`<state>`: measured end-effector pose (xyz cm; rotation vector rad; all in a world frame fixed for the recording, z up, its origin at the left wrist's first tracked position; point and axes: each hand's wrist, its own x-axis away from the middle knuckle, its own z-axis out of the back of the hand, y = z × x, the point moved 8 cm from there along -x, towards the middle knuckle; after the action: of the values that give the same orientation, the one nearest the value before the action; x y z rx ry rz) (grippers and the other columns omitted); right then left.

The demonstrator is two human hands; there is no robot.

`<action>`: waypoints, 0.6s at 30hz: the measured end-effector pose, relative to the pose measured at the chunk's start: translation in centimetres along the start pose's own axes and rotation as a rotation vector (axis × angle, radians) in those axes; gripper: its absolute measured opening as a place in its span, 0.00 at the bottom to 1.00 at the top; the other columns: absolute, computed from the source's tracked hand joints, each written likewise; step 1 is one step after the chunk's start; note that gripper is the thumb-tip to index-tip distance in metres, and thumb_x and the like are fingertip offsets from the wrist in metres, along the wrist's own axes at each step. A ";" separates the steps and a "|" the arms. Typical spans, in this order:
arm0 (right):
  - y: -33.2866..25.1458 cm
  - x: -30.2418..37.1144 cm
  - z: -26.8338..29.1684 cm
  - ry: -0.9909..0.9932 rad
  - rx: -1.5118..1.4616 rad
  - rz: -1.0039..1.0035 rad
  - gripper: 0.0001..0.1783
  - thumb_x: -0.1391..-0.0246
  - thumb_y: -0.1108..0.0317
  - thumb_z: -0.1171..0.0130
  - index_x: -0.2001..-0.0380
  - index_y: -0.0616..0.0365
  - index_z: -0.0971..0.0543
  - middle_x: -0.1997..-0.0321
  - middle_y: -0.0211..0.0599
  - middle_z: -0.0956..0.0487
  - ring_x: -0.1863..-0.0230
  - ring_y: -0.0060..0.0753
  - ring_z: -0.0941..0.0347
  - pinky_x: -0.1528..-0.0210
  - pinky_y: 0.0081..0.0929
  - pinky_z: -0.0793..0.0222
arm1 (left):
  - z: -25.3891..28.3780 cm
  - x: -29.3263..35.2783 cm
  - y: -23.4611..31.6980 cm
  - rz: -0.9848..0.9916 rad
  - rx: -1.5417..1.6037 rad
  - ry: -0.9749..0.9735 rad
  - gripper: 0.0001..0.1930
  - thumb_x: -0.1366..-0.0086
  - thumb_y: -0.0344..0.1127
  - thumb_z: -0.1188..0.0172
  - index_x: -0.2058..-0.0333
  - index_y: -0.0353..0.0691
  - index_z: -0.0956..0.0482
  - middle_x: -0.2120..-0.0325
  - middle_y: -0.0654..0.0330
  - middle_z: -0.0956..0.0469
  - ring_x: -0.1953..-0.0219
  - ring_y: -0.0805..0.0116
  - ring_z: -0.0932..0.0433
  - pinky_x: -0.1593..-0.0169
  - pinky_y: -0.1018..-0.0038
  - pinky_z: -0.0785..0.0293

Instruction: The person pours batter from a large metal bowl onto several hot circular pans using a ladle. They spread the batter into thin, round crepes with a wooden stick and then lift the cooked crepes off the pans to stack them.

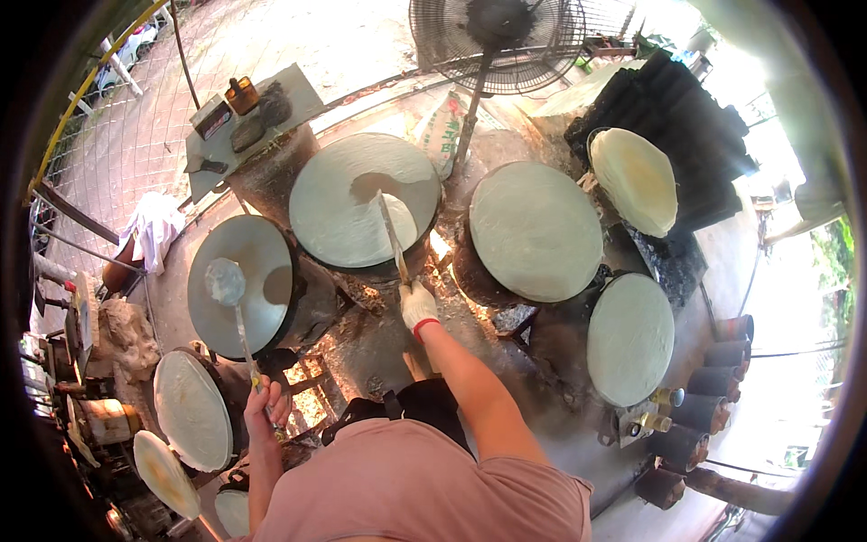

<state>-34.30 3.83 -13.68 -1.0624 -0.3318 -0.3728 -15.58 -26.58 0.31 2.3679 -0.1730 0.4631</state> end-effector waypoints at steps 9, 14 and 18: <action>0.2 -8.0 6.8 -0.057 0.214 0.179 0.21 0.43 0.53 0.56 0.58 0.61 0.27 0.63 0.61 0.24 0.57 0.63 0.28 0.56 0.50 0.34 | -10.3 -4.4 -6.5 0.003 0.075 -0.019 0.09 0.38 0.30 0.46 0.62 0.38 0.36 0.73 0.63 0.37 0.82 0.77 0.39 0.82 0.82 0.38; 1.0 -3.4 5.1 -0.534 0.292 0.355 0.22 0.44 0.54 0.53 0.56 0.63 0.28 0.59 0.62 0.25 0.53 0.60 0.30 0.51 0.47 0.35 | -11.5 -5.2 -7.9 0.007 0.081 0.047 0.11 0.41 0.30 0.43 0.62 0.39 0.35 0.72 0.61 0.35 0.83 0.76 0.38 0.83 0.81 0.38; 4.6 -3.5 7.7 -0.324 0.237 0.222 0.20 0.44 0.57 0.54 0.56 0.61 0.29 0.59 0.62 0.25 0.55 0.59 0.28 0.52 0.49 0.34 | -11.5 -5.6 -8.0 0.027 0.105 0.071 0.10 0.41 0.29 0.44 0.62 0.40 0.34 0.72 0.60 0.34 0.84 0.76 0.38 0.85 0.81 0.39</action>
<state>-36.00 13.17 -15.36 -0.9137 -0.5278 0.0401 -22.07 -12.96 1.15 2.4494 -0.1511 0.5807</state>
